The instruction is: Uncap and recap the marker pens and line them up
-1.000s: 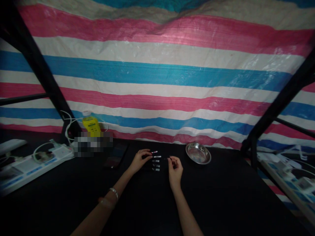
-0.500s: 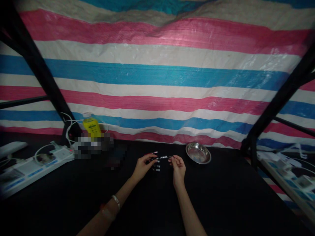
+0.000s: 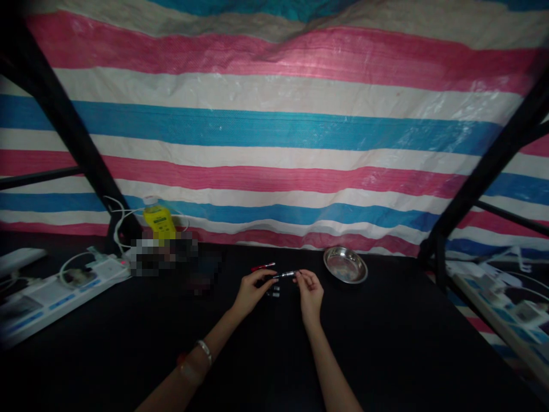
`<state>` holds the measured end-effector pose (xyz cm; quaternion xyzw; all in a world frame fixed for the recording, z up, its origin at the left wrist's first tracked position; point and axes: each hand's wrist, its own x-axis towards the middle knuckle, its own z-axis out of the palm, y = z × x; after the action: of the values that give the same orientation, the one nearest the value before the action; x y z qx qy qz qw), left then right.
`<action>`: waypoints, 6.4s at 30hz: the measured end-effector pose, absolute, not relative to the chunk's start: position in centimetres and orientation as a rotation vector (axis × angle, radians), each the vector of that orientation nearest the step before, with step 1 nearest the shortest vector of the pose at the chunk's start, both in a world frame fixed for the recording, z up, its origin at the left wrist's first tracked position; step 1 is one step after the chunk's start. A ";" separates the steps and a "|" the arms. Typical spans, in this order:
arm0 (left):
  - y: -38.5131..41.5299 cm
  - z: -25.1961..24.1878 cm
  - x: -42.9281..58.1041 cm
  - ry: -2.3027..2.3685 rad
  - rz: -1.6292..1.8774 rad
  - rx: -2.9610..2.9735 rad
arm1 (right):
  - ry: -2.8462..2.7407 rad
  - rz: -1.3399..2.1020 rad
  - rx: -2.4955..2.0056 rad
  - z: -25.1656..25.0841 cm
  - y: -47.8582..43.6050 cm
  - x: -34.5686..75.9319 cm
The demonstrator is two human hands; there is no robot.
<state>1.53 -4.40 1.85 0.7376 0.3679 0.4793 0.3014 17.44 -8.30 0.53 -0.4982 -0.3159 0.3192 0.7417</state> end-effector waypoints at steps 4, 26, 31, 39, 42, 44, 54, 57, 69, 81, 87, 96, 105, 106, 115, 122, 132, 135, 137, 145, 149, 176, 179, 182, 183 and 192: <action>-4.3 1.6 1.5 0.933 1.277 2.011 | -0.712 0.661 -1.130 0.7 -8.6 17.3; -4.7 1.4 1.5 0.796 1.153 2.167 | -1.010 0.335 -1.154 1.0 -9.5 15.8; -4.7 1.4 1.5 0.836 1.114 2.242 | -1.071 0.311 -1.179 0.9 -9.6 15.8; -4.8 2.1 1.5 0.990 1.014 2.360 | -1.141 0.041 -1.179 0.9 -10.2 15.5; -4.8 2.3 1.4 1.016 1.009 2.374 | -1.119 -0.025 -1.166 0.9 -10.4 15.5; -4.9 2.4 1.4 1.025 1.002 2.382 | -1.144 -0.046 -1.149 1.0 -10.4 15.5; -4.6 2.4 1.1 1.099 1.005 2.418 | -1.224 -0.216 -1.209 1.3 -10.5 15.7; -4.3 2.5 0.6 1.123 0.999 2.445 | -1.247 -0.245 -1.294 1.5 -10.5 15.9; -3.3 3.7 -1.2 1.174 0.913 2.603 | -1.302 -0.130 -1.356 0.6 -9.8 16.4; -1.7 2.6 -2.8 1.227 0.881 2.583 | -1.452 -0.166 -1.592 -0.3 -9.6 17.8; -1.6 2.7 -3.1 1.348 0.818 2.570 | -1.580 -0.179 -1.746 0.0 -9.8 17.6; -1.4 2.6 -3.0 1.397 0.726 2.547 | -1.649 -0.085 -1.859 0.7 -9.9 17.3; -1.0 2.2 -3.2 1.445 0.760 2.345 | -1.657 -0.019 -1.870 1.1 -10.0 17.3; -1.0 2.1 -3.2 1.449 0.767 2.337 | -1.657 -0.021 -1.871 1.0 -10.0 17.3; -0.3 1.6 -4.3 1.411 0.825 2.329 | -1.668 -0.049 -1.859 0.8 -9.8 17.5; 0.4 0.8 -4.7 1.389 0.821 2.294 | -1.619 -0.082 -1.867 0.5 -9.8 17.6; 0.7 0.4 -5.2 1.317 0.758 2.336 | -1.592 -0.138 -1.889 -0.1 -9.6 17.8; 0.8 0.4 -5.1 1.285 0.814 2.300 | -1.593 -0.151 -1.904 -0.1 -9.5 17.9; 0.8 0.4 -4.9 1.270 0.908 2.239 | -1.585 -0.161 -1.917 -0.1 -9.6 17.9; -0.3 0.8 -3.9 1.379 0.822 2.257 | -1.500 -0.176 -2.010 -0.1 -9.5 18.4; -1.3 1.3 -3.0 1.315 0.682 2.330 | -1.495 -0.183 -2.051 -0.1 -9.4 18.4; -1.5 1.8 -2.8 1.545 0.863 2.282 | -1.454 -0.168 -2.033 -1.2 -9.0 18.8; -1.5 1.9 -2.9 1.623 0.875 2.253 | -1.481 -0.168 -2.069 -1.1 -9.0 18.7; -1.2 1.8 -3.1 1.661 0.891 2.217 | -1.496 -0.144 -2.112 -1.0 -8.9 18.7; -1.2 1.7 -3.1 1.669 0.896 2.209 | -1.495 -0.128 -2.110 -1.0 -8.8 18.8; -0.9 1.1 -3.2 1.614 0.996 2.238 | -1.433 0.063 -1.834 -2.2 -6.6 19.4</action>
<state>-3.20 -0.86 1.09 0.7588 0.5473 0.3376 0.1038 19.42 -6.62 -2.24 -0.7233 -0.5654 0.0250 0.3956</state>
